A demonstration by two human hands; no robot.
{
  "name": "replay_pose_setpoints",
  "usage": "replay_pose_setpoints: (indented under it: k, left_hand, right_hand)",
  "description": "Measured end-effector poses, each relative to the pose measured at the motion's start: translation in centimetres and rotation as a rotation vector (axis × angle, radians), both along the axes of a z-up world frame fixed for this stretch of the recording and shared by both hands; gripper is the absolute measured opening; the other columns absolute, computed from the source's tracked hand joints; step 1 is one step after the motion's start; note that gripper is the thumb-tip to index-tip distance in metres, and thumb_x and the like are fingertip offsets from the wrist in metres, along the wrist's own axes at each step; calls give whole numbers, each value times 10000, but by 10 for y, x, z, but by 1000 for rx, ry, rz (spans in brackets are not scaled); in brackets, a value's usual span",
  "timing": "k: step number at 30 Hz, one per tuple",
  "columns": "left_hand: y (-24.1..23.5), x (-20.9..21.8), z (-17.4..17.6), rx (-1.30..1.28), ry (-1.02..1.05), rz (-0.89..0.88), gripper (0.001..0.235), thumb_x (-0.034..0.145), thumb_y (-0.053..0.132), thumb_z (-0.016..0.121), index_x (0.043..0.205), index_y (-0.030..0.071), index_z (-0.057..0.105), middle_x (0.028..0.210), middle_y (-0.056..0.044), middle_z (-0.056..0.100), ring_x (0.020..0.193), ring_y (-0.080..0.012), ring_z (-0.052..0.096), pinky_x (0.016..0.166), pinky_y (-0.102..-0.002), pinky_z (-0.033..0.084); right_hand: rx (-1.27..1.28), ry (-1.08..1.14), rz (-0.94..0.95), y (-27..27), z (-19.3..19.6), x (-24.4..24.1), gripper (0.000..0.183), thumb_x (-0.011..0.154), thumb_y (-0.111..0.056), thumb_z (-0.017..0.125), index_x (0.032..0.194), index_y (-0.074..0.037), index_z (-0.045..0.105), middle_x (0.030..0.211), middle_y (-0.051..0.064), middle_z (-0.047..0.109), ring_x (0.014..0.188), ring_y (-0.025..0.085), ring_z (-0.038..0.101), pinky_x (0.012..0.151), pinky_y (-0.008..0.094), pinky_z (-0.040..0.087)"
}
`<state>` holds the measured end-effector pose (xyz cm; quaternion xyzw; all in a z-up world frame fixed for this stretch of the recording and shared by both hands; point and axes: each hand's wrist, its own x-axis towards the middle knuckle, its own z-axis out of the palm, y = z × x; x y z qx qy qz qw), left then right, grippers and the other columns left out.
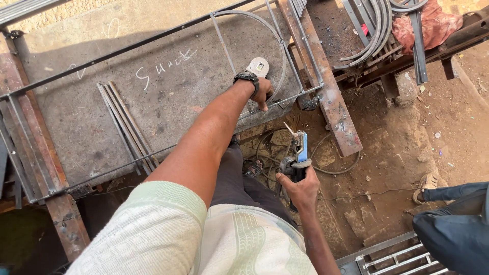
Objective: Measuring, cutting, aligning, and welding metal bars to fabricate a gate.
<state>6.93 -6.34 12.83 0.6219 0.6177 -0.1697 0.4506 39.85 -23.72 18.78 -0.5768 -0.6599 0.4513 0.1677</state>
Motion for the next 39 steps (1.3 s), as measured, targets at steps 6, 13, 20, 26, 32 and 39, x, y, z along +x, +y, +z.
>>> replay_pose_setpoints:
  k: [6,13,20,26,32,39]
  left_hand:
    - [2,-3,11,88,1,-16,573,713,415,932,1142,102,718,1140,-78,730,1045,-284,690,883,-448,572]
    - [15,18,22,251,112,66,717,761,547,889,1217,19,724,1225,-176,719,1115,-338,706,922,-443,574]
    - [30,26,7,245,183,-23,738,730,561,900,1223,46,709,1242,-132,705,1146,-315,688,929,-472,563]
    - [35,29,7,203,211,-49,759,734,583,887,1248,56,705,1263,-123,707,1168,-314,682,983,-465,533]
    - [39,29,-11,198,224,-39,822,722,566,887,1313,43,659,1234,-150,726,1117,-305,728,908,-464,606]
    - [51,27,-57,293,179,11,474,868,339,796,1247,71,703,1237,-139,726,1121,-297,714,910,-480,575]
  right_hand:
    - [-29,-18,103,12,7,-24,636,656,-307,914,1146,-6,643,1075,148,696,952,258,730,826,394,634]
    - [82,-119,248,25,18,-63,586,620,-312,915,1058,-14,663,991,141,679,886,258,679,780,403,566]
    - [152,-53,288,34,16,-76,562,627,-263,885,1086,-21,670,1006,135,681,931,273,673,831,408,556]
    - [158,-64,312,37,10,-75,575,625,-259,901,1090,-13,670,986,123,670,917,269,668,821,416,555]
    - [99,-94,300,36,4,-76,609,622,-288,921,1107,-20,669,992,112,655,898,234,677,797,402,580]
    - [103,-87,311,35,8,-78,610,627,-278,921,1115,-17,664,997,117,664,902,234,685,805,396,582]
